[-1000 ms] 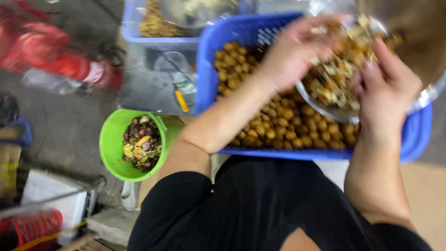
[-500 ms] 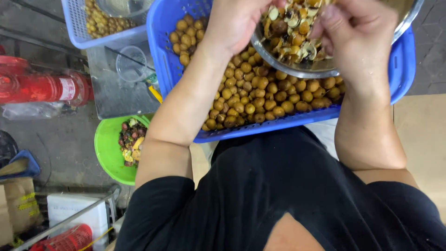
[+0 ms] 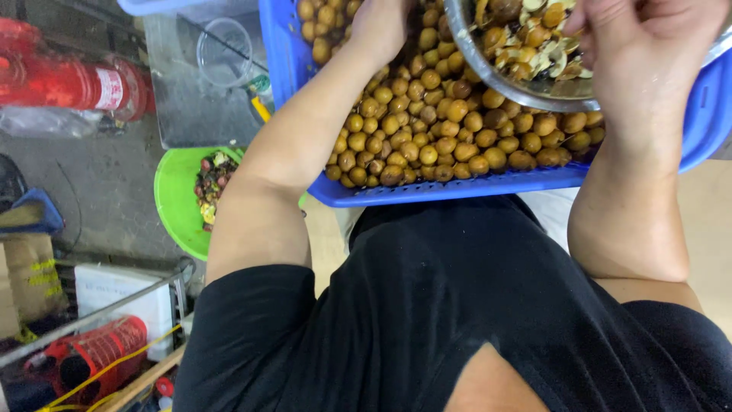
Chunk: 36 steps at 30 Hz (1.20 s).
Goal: The person is peeling and pitting longan fruit by hand, placing the fruit into a blue basket and the peels/pits into a metal bowl.
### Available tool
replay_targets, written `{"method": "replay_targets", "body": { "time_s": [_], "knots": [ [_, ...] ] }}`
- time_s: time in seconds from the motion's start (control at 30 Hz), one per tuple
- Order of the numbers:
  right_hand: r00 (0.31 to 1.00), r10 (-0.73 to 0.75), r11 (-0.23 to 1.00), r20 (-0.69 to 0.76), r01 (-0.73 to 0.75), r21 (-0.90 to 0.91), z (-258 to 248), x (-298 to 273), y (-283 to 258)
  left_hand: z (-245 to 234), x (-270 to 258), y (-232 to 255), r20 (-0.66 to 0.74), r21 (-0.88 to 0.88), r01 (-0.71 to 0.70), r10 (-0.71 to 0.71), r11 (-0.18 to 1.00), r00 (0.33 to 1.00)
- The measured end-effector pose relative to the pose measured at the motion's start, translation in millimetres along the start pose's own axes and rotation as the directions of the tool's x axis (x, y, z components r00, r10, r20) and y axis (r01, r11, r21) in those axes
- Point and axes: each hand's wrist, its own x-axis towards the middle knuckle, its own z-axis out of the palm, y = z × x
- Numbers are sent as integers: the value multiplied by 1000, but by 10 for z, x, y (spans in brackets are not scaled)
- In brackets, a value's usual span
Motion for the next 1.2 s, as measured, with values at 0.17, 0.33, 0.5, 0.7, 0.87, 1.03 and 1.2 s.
{"method": "replay_targets", "body": {
  "time_s": [0.17,0.33,0.5,0.7,0.87,1.03,1.2],
  "knots": [
    [998,-37,992,41,42,-121,-106,-28,5,-777,95,273,3,-379,91,-97,921,995],
    [996,15,999,87,-10,-53,127,-6,-85,-1893,-5,897,76,-996,79,-94,36,993],
    [936,-27,976,351,-52,213,385,-8,-176,-2182,-204,1622,-18,-998,-20,-31,-51,999],
    [933,-65,996,355,41,74,276,-92,-162,-2092,-271,1867,-139,-988,-140,19,61,990],
    [941,76,995,331,-95,39,221,-135,-367,-2120,-290,1984,-232,-961,-237,47,146,972],
    [937,98,990,336,-125,60,256,-182,-170,-2115,-315,2099,-376,-799,-345,39,492,926],
    [981,94,890,171,-160,426,394,-191,-157,-2007,-322,2319,-463,-789,-333,-143,517,875]
  ]
}}
